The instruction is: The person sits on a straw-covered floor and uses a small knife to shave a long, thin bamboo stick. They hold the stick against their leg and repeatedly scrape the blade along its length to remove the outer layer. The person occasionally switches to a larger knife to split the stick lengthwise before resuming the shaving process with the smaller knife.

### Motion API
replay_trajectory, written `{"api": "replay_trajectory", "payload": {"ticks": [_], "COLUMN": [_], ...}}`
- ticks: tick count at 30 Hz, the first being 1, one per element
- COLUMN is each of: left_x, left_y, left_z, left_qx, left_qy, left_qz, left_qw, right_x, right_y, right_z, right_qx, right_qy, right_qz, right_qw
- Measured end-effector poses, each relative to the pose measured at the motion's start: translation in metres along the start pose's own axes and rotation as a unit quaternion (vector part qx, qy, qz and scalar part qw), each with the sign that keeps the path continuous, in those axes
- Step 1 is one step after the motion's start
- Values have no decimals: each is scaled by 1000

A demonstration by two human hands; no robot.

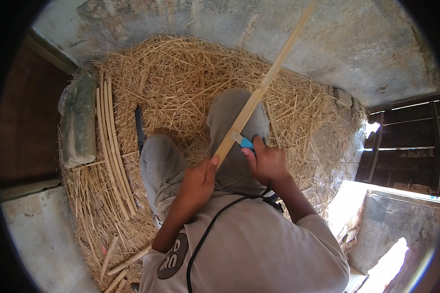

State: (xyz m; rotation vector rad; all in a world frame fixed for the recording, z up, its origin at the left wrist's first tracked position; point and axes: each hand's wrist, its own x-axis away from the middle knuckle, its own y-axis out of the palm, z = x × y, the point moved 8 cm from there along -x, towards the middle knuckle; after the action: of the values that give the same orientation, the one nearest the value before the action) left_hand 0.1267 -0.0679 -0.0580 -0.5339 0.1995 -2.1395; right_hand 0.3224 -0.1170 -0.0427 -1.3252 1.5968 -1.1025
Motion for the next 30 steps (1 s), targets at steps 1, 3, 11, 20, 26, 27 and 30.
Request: {"api": "replay_trajectory", "payload": {"ticks": [1,3,11,20,26,27,30], "left_x": [2,5,24,58,72,81,117], "left_y": [0,-2,-6,-12,-16,-22,-53], "left_z": [-1,2,2,-33,-63,-72,-91], "left_qx": [-5,-9,-47,-37,-12,2,-36], "left_qy": [-7,3,13,-25,-56,-74,-106], "left_qz": [-4,-4,-17,-44,-50,-66,-87], "left_qw": [1000,1000,999,998,997,995,990], "right_x": [0,1,5,9,9,1,-8], "right_y": [-1,0,1,3,15,14,29], "right_z": [0,1,8,16,31,41,116], "right_qx": [-9,-1,-5,-27,6,14,-59], "right_qy": [1,5,44,128,125,104,255], "right_qz": [10,6,26,35,64,116,146], "right_qw": [1000,1000,999,991,990,988,954]}}
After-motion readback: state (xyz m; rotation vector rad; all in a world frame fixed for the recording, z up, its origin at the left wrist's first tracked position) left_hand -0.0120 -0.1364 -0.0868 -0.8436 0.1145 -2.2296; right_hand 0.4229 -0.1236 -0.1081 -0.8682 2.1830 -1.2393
